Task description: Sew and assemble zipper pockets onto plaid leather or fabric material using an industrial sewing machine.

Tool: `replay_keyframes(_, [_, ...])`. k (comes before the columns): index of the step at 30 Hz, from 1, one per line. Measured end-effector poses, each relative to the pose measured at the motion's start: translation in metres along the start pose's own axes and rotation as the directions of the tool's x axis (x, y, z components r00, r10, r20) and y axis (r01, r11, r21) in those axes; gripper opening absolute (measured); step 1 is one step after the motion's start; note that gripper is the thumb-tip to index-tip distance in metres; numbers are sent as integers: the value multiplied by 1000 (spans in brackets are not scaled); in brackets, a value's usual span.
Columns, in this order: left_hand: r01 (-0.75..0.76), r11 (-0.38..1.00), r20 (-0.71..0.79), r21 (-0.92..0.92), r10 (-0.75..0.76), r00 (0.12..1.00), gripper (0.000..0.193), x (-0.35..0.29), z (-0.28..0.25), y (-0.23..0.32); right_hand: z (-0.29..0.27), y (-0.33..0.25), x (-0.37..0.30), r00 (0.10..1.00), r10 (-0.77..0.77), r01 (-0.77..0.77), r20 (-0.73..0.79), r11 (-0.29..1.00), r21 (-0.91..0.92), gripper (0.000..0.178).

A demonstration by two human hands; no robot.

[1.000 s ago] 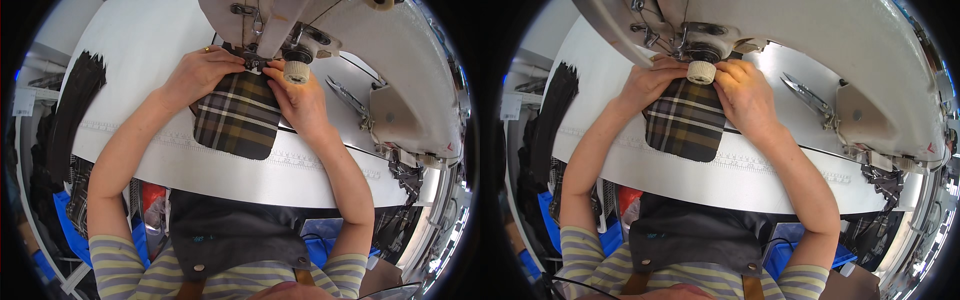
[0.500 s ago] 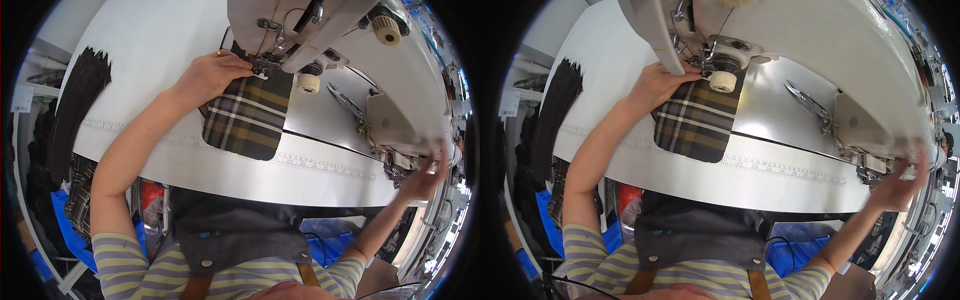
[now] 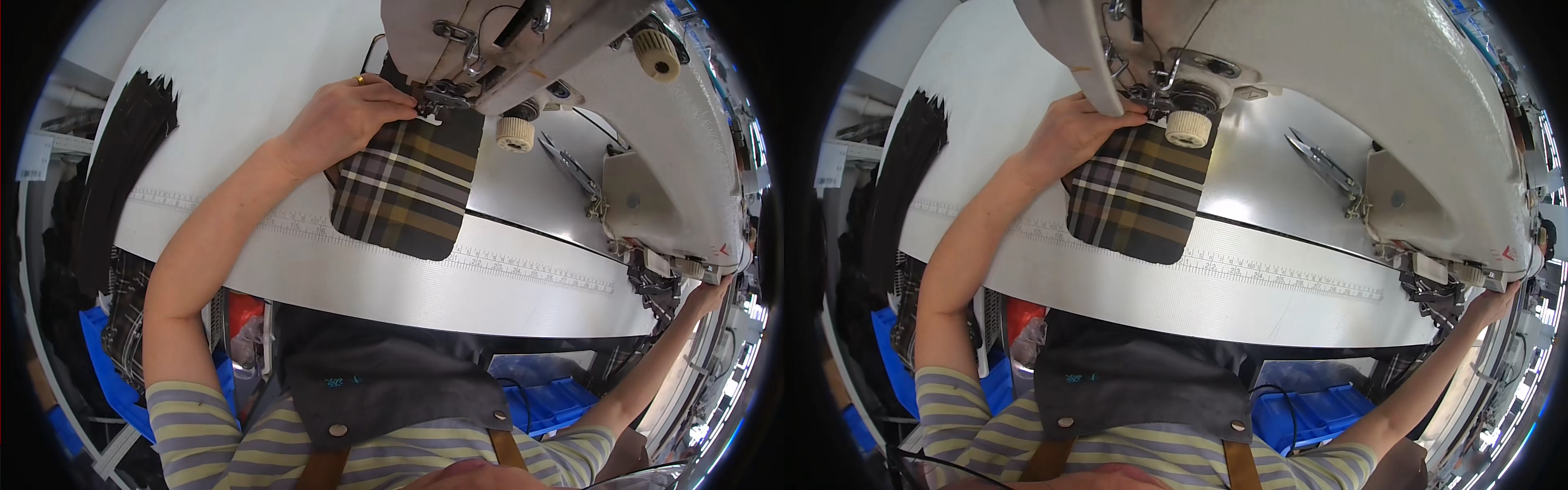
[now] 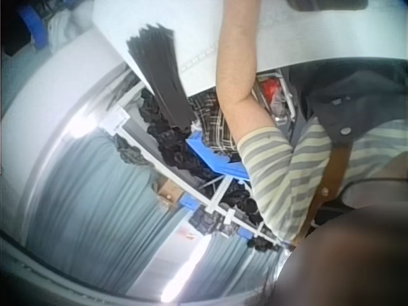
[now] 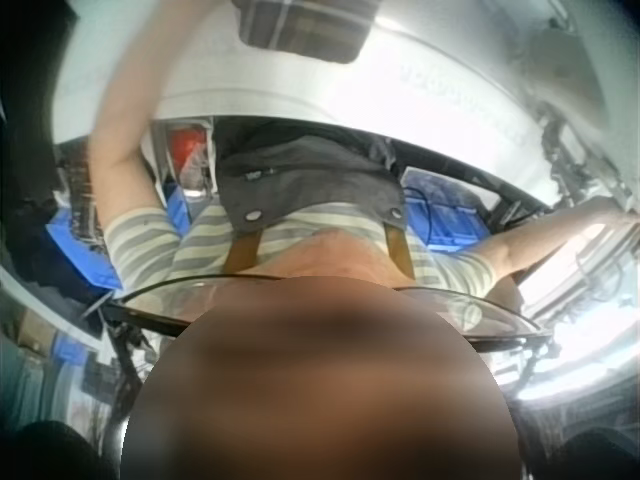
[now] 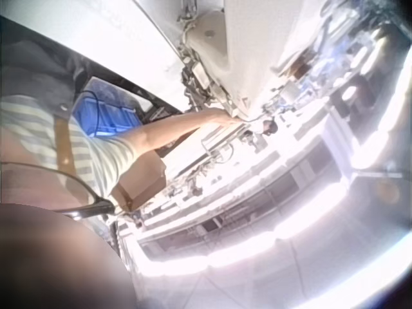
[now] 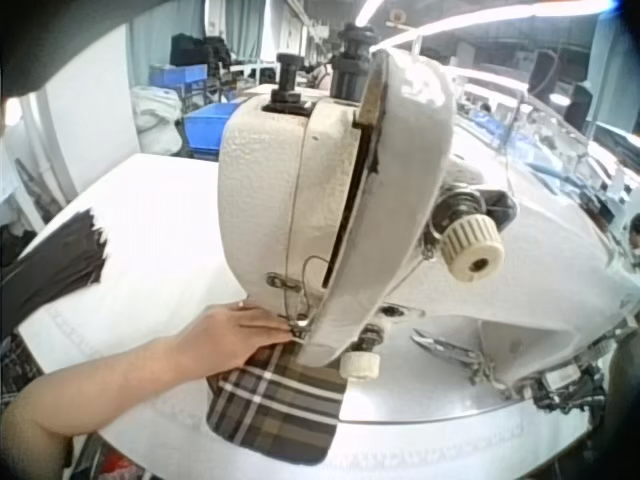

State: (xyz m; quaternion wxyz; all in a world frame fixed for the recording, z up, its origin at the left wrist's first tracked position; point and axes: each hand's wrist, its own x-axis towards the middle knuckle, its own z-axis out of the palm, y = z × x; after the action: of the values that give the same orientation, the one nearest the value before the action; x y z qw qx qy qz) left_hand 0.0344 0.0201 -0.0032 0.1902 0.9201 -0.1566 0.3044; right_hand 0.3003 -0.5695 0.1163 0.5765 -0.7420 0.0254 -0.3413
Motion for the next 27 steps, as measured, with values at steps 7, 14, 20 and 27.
replay_keyframes(7, [18, 1000, 26, 10, -18, 999, 25, 0, -1, 0, -12, 15, 45, 999, 33, -31, -10, 980, 198, 47])
replay_keyframes(14, [18, 999, 52, 26, -20, 998, 23, 1, -3, 0, -65, 56, 160, 959, -170, 252, 224, 876, -411, 48])
replay_keyframes(20, [36, 999, 66, 34, -38, 997, 23, 2, -6, 2, -84, 79, 185, 915, -307, 381, 261, 869, -317, 49])
replay_keyframes(27, [28, 998, 78, 50, -32, 996, 26, 3, -9, 4, -89, 84, 181, 875, -326, 466, 357, 763, -447, 49])
